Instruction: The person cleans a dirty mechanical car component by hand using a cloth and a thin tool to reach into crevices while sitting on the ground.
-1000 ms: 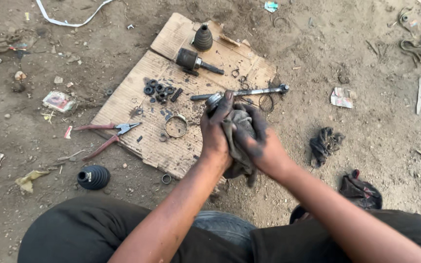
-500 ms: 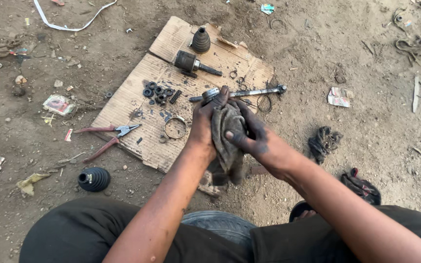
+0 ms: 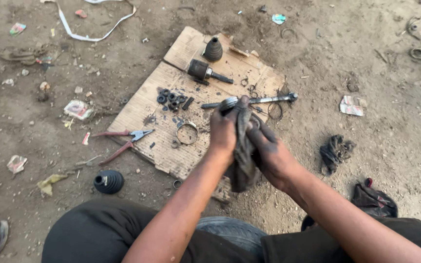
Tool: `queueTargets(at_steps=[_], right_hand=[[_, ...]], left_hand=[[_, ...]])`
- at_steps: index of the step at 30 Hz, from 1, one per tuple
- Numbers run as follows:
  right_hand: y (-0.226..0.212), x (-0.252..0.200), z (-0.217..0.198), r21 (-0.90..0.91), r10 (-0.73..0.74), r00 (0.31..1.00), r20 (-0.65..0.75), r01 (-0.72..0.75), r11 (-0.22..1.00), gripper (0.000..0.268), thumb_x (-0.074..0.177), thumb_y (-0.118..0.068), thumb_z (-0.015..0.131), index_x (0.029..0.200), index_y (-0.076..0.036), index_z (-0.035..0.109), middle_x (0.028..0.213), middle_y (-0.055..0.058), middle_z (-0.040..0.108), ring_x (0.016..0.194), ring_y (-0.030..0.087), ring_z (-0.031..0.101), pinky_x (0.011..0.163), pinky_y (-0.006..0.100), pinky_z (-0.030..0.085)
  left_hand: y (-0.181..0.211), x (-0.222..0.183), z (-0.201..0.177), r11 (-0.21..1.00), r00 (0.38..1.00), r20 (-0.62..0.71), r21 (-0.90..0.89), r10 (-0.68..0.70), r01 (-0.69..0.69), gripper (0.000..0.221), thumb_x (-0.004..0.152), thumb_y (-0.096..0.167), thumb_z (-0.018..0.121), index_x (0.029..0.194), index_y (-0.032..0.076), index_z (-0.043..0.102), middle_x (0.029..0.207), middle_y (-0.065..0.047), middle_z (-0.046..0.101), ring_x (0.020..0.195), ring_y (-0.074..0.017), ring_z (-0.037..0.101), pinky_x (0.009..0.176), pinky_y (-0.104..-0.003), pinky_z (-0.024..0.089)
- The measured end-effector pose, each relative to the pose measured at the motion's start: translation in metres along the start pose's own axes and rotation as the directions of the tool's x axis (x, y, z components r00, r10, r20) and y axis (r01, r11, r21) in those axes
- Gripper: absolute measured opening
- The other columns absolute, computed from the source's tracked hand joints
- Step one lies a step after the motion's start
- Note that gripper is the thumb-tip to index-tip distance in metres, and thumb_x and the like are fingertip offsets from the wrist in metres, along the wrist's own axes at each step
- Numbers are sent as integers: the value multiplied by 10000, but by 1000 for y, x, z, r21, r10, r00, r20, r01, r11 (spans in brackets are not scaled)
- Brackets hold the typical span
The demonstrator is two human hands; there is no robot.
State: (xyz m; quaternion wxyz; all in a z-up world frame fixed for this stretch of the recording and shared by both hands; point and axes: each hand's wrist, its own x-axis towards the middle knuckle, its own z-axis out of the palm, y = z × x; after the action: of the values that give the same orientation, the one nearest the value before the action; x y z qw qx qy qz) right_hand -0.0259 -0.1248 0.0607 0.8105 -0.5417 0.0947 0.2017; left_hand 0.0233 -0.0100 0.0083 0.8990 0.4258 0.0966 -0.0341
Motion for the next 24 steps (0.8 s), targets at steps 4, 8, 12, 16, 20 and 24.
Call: queueTargets(at_steps=[4, 8, 12, 16, 20, 24], right_hand=[[-17, -15, 9, -185, -11, 997, 75, 25, 982, 711, 937, -248, 577, 1573, -193, 265, 1450, 70, 525, 1303, 213, 525, 1072, 420, 447], [-24, -21, 18, -222, -159, 973, 167, 194, 956, 760, 919, -219, 636, 1576, -104, 271, 1527, 133, 451, 1417, 293, 437, 1166, 435, 375], [-22, -20, 13, -243, -205, 975, 82, 219, 945, 669, 945, -242, 612, 1535, -83, 338, 1436, 159, 537, 1329, 288, 532, 1120, 422, 435], [-13, -10, 4, -49, -198, 980, 2, 197, 979, 516, 1017, -270, 550, 1471, -38, 471, 1311, 146, 629, 1185, 243, 610, 1026, 416, 486], [-14, -3, -1, 107, -32, 999, -15, 33, 994, 442, 1038, -255, 549, 1432, -57, 511, 1230, 94, 644, 1112, 218, 616, 1014, 426, 487], [-18, -12, -3, 211, -75, 989, 124, 47, 976, 535, 968, -182, 631, 1476, -86, 494, 1318, 67, 630, 1226, 208, 602, 1083, 418, 464]], left_hand=[[27, 7, -5, 993, 983, 179, -105, -26, 45, 431, 840, 427, 787, 999, 57, 632, 838, -52, 677, 709, -176, 675, 636, -308, 574], [37, -4, -2, 998, 975, 224, -64, -10, 25, 563, 812, 530, 781, 1060, 61, 593, 867, -46, 661, 723, -160, 686, 638, -292, 597], [30, -17, 13, 992, 965, 234, -86, 115, -97, 621, 851, 561, 776, 1090, 28, 566, 873, -59, 644, 717, -158, 655, 643, -268, 584], [25, -25, 27, 974, 974, 107, 81, 201, -210, 571, 898, 535, 742, 1095, 33, 553, 832, -84, 628, 661, -162, 594, 578, -286, 492], [34, -18, 20, 950, 958, 106, 141, 266, -279, 513, 908, 483, 726, 1064, 26, 554, 875, -77, 672, 749, -171, 685, 706, -313, 600], [43, -3, 7, 994, 967, 253, -113, 28, 1, 484, 904, 442, 728, 1105, 25, 587, 876, -72, 665, 747, -181, 663, 685, -314, 573]])
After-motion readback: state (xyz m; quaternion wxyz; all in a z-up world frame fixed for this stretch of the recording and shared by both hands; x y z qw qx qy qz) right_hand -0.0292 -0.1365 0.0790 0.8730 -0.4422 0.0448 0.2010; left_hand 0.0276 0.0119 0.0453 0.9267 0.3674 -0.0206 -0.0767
